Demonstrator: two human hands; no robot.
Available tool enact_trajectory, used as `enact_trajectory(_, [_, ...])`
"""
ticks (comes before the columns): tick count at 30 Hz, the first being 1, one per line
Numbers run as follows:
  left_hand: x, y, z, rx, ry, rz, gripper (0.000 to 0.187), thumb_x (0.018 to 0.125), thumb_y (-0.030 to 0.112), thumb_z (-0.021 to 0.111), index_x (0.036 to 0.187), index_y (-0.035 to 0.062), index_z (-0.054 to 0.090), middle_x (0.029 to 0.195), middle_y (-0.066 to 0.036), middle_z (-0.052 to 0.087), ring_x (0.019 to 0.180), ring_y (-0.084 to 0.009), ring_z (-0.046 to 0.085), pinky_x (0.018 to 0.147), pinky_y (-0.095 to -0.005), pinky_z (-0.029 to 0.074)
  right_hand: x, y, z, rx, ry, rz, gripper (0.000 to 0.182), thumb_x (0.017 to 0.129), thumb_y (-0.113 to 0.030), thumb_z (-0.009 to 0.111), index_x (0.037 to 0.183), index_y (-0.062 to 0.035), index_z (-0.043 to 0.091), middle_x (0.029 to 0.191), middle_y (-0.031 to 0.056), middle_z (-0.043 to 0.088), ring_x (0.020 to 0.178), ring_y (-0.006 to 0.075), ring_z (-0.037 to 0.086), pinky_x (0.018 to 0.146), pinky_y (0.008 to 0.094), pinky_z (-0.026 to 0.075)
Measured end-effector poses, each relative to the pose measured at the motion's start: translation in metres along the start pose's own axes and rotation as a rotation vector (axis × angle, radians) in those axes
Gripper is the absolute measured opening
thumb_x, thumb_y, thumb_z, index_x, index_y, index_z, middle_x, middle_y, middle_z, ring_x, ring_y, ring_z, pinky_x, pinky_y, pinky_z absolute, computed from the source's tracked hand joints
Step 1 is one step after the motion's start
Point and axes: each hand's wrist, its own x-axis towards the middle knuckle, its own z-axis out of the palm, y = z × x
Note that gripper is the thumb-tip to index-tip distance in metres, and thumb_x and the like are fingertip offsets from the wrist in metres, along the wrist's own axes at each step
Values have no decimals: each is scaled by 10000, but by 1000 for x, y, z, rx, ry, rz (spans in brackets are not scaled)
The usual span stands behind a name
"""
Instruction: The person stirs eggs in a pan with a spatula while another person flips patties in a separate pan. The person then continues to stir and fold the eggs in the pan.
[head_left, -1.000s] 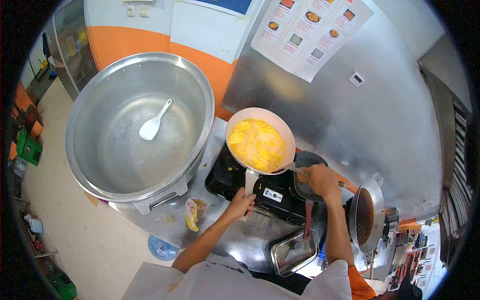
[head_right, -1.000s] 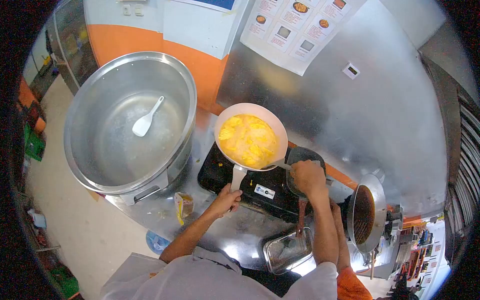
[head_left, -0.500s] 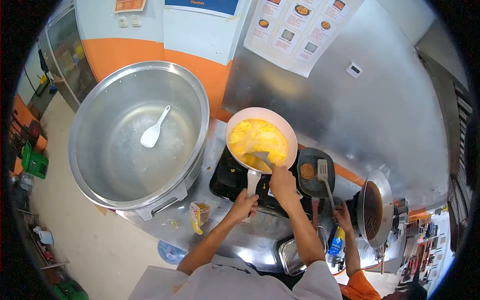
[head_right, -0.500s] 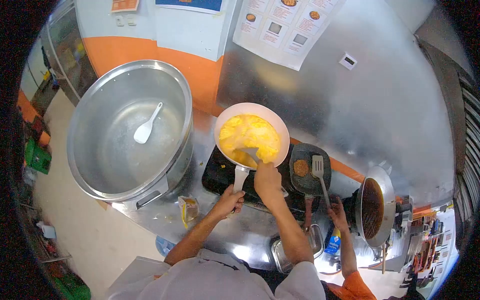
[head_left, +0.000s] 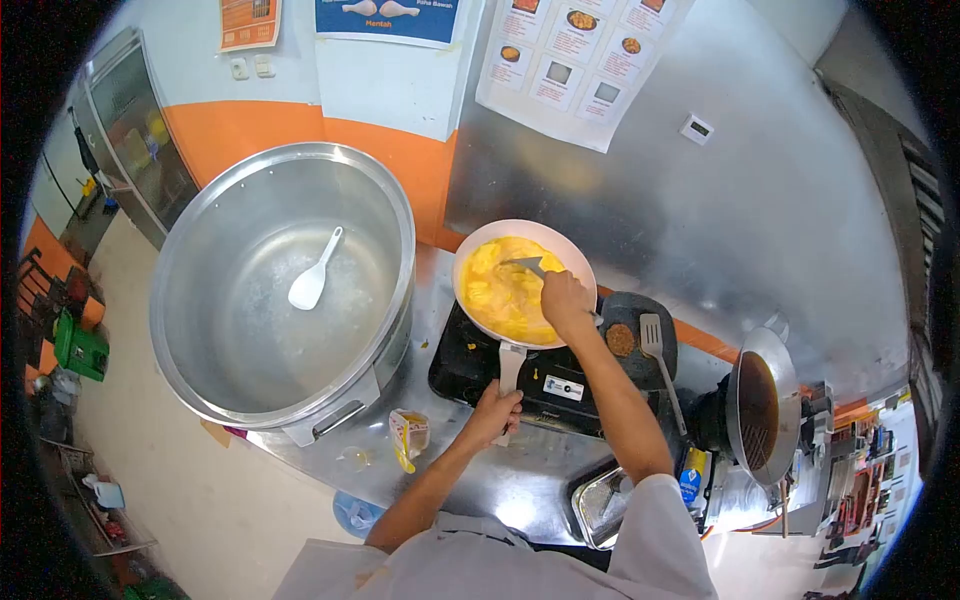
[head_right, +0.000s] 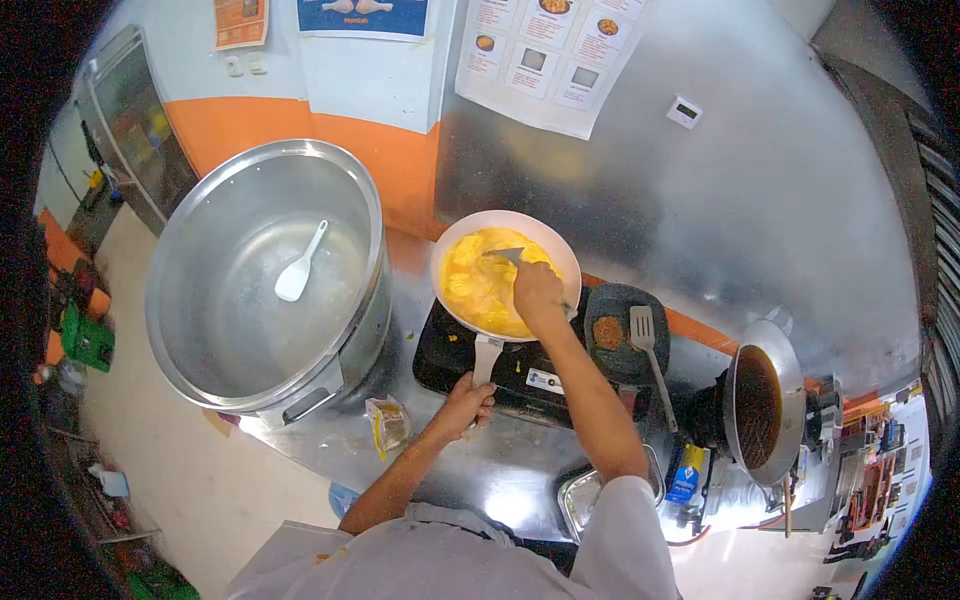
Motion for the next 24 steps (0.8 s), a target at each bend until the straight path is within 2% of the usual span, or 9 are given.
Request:
enact_trajectory(4, [2,-1,-1,-26,4,-42,174,916,117,536,1002,104,384,717,-13,430,503,-74,392,406,-260,373,15,23,-11,-56,-23,-22,213,868,-101,490,917,3,670,916,233,659,860,375,666,753,462,539])
enact_trajectory(7, [4,-5,-4,-51,-19,-33,181,915,118,541,998,100,380,717,-15,434,502,-74,394,401,-259,370,13,50,-23,-161,-73,-50,209,877,-118,509,973,-43,678,967,188,672,891,346,676,761,430,551])
enact_trajectory(10, [5,-5,-3,-44,-15,-35,191,912,121,547,998,102,377,717,-16,434,501,-72,393,399,-257,364,-9,80,-38,-162,-59,-138,212,852,-108,521,977,-41,678,943,207,667,865,363,671,741,448,546])
enact_trajectory(12, [4,-4,-3,-30,-1,-37,192,911,123,548,988,104,373,715,-15,433,500,-71,393,395,-259,359,-33,81,-59,-167,-46,-171,207,841,-100,528,966,-46,684,926,215,666,854,367,669,737,456,543])
enact_trajectory(14, [3,0,-1,-32,3,-49,190,911,124,547,980,106,371,714,-14,432,499,-69,392,396,-260,357,-57,79,-82,-159,-176,-127,195,830,-85,537,937,-59,698,904,217,668,843,364,670,738,459,541])
enact_trajectory(18, [1,-1,0,-34,2,-46,182,913,126,541,969,110,368,708,-8,428,497,-63,389,401,-261,353,-89,80,-92,-181,-226,-179,187,818,-67,545,909,-70,709,868,209,673,835,361,674,743,457,542])
enact_trajectory(20, [2,-2,-1,-27,-4,-48,183,913,130,541,970,113,369,706,-5,426,498,-61,388,405,-260,353,-100,83,-84,-205,-274,-119,241,825,-81,565,1029,-108,692,900,191,655,874,355,653,746,460,530])
enact_trajectory(23, [0,1,1,-9,2,-53,183,915,139,543,972,121,371,703,1,425,499,-58,384,411,-258,355,-108,69,-74,-185,-288,-149,255,818,-52,563,1043,-86,680,945,188,634,898,352,639,756,443,530])
enact_trajectory(24, [-1,2,2,1,12,-56,182,916,145,544,973,125,371,702,3,425,498,-57,382,412,-257,356,-116,60,-69,-140,-160,-156,151,831,-89,558,886,-30,685,861,209,667,852,341,675,708,436,554])
